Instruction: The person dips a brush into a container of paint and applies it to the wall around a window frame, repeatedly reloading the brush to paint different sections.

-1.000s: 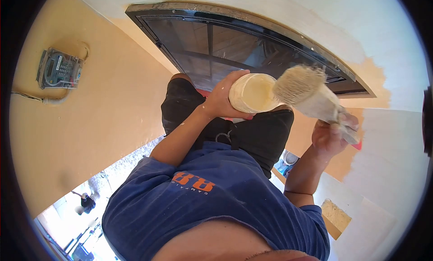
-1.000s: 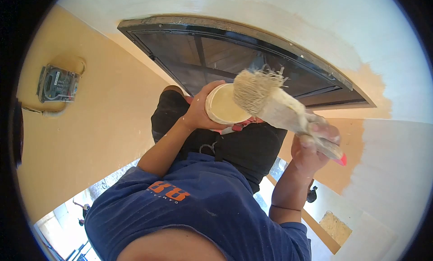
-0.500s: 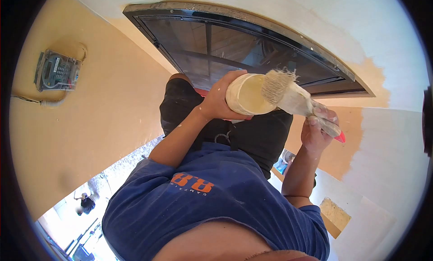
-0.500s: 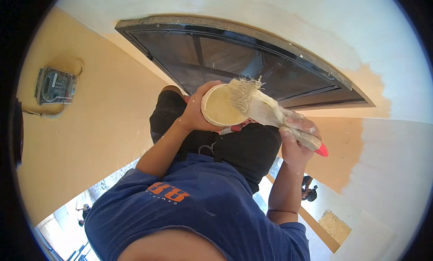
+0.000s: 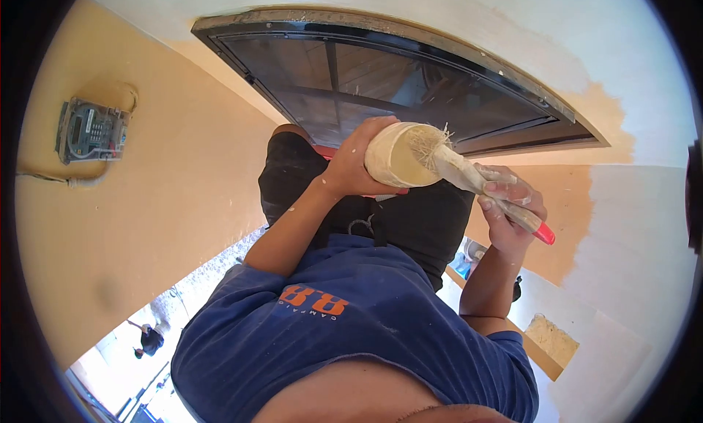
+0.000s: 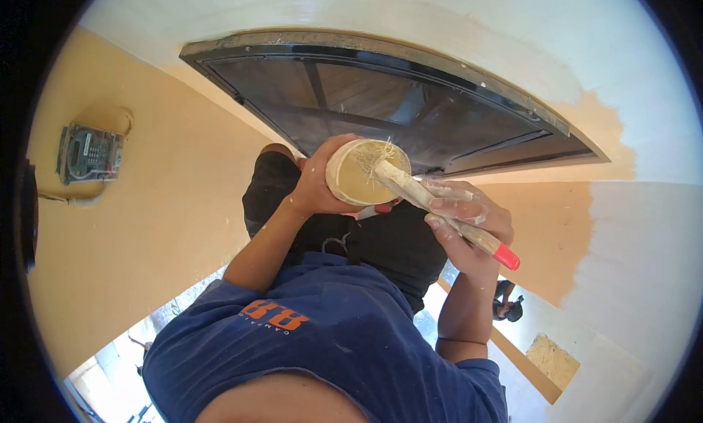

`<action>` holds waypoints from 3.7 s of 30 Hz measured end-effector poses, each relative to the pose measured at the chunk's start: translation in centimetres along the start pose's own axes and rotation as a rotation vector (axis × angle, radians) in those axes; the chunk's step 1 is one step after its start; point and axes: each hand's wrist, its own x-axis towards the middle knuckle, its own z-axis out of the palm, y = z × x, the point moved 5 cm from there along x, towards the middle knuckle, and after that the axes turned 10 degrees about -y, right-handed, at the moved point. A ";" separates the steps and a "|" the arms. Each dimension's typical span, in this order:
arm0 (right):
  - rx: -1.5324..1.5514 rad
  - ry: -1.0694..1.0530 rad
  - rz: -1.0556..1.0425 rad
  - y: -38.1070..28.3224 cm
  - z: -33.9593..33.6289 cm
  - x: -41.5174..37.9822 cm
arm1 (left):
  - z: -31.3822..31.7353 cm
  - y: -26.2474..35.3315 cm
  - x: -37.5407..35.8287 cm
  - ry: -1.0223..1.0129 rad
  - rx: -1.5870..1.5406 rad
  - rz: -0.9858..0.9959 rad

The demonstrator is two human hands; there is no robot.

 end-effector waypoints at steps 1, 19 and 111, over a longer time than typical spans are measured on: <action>-0.007 0.014 0.001 0.2 0.2 -0.2 | 0.0 0.2 0.1 -0.003 0.017 -0.003; 1.103 0.995 -0.022 10.9 -5.8 -6.6 | 5.8 -1.8 2.8 -0.124 -0.418 -0.195; -0.308 0.823 -0.247 19.2 -19.7 -2.4 | 12.2 8.5 14.1 -0.331 -0.582 -0.271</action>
